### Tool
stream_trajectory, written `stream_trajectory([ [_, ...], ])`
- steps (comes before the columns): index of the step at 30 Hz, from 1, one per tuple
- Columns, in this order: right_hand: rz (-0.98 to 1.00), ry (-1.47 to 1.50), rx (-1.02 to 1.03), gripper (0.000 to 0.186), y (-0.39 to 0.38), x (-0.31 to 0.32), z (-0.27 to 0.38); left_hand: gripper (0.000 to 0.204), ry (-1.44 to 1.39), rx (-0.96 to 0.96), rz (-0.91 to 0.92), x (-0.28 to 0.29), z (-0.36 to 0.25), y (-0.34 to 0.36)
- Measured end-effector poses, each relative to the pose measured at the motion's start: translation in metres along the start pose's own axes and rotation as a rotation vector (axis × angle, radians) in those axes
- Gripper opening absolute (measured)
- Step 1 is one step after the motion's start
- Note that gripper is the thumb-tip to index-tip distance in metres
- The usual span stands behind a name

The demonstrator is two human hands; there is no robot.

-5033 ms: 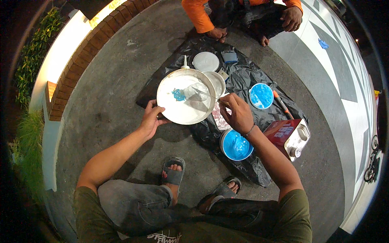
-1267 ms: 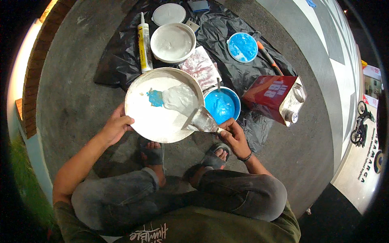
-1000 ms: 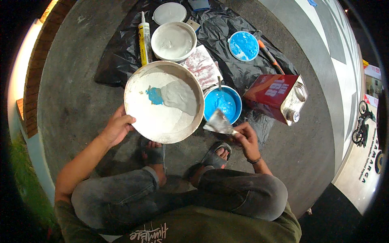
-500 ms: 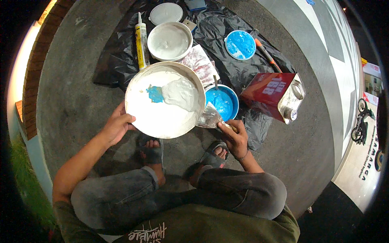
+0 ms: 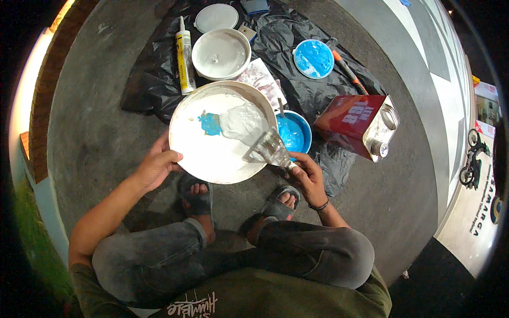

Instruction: The person scoops white paint from a bucket onto a plate using a putty knife, then adds blue paint from a container. They mix the two colors together on the plate with the putty knife until a uniform light blue mixture is achieved.

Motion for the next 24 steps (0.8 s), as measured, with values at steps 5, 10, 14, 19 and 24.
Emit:
stream_trajectory([
  [5, -0.053, -0.021, -0.088, 0.034, -0.015, 0.019, -0.014, 0.078, 0.035, 0.007, -0.010, 0.012, 0.005, -0.001],
  [10, -0.248, -0.177, 0.248, 0.034, -0.018, 0.016, 0.019, 0.078, -0.003, 0.034, -0.002, 0.006, 0.010, -0.003],
  [14, -0.067, -0.615, 0.552, 0.049, -0.012, -0.001, 0.030, 0.076, -0.013, 0.045, 0.013, -0.002, 0.004, -0.003],
  [19, -0.044, -0.832, 0.662, 0.059, -0.006, 0.005, 0.008, 0.076, -0.007, 0.056, 0.022, 0.000, 0.007, 0.003],
  [24, 0.003, -0.855, 0.568, 0.054, -0.021, 0.021, 0.000, 0.077, -0.027, 0.043, -0.028, 0.006, 0.009, -0.002],
])
Point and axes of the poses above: each hand's wrist, its own y-axis towards the middle knuckle, its own x-axis out of the back of the hand, z = x × y, the point moved 2 cm from there along y, towards the middle knuckle, and after that the axes turned 4 degrees about y, right-handed, at the moved point
